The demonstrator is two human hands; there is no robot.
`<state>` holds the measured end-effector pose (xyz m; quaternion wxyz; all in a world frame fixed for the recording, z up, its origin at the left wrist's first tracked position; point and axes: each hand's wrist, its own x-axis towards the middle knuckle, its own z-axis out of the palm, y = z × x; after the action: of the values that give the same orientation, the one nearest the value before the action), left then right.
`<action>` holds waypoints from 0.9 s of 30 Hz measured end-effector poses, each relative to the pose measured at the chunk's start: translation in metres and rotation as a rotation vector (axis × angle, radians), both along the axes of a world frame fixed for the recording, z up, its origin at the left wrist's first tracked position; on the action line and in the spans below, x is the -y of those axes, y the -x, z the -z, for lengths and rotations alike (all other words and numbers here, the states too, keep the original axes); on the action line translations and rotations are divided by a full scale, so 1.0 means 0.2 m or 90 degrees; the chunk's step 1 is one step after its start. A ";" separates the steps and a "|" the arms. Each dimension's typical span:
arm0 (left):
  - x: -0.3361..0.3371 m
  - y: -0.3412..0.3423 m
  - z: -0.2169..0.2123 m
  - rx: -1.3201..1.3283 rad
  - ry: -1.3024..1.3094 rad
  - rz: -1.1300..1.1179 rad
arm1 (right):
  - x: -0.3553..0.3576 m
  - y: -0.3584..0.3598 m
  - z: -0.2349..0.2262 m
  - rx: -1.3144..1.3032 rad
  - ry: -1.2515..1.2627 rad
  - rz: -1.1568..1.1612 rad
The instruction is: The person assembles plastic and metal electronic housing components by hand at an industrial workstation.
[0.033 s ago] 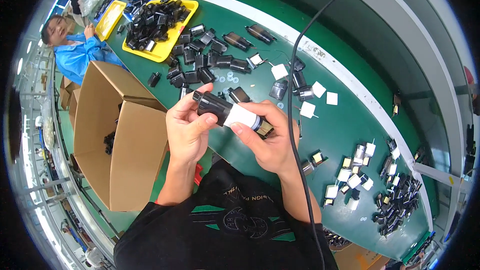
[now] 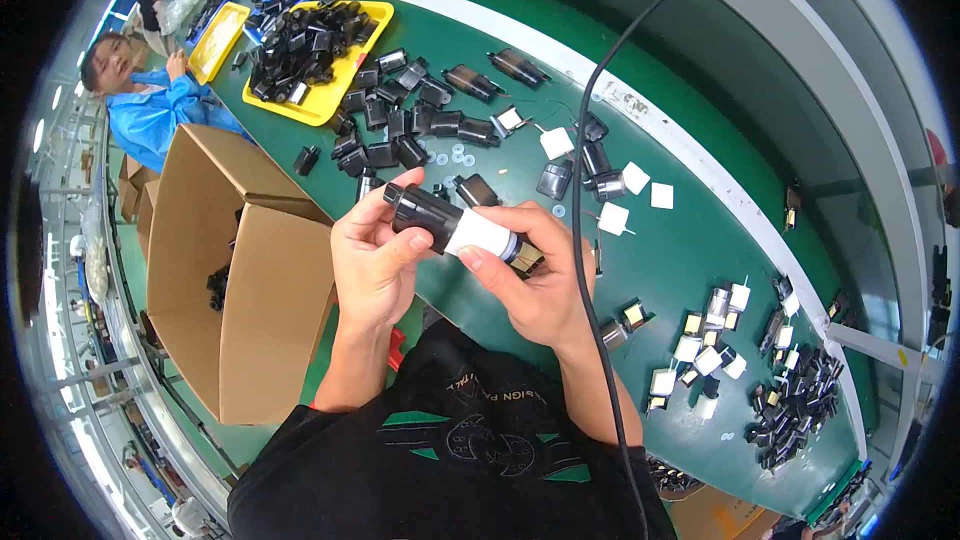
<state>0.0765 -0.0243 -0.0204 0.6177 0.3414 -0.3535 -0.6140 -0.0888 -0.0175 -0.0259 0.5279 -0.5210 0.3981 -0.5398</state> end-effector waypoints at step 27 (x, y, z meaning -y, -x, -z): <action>-0.11 -0.08 -0.06 -0.017 -0.078 0.017 | -0.05 -0.15 0.03 -0.011 -0.017 -0.019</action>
<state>0.0916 -0.0020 -0.0091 0.5921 0.3654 -0.3113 -0.6473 -0.0581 -0.0077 -0.0312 0.5394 -0.5243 0.4021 -0.5219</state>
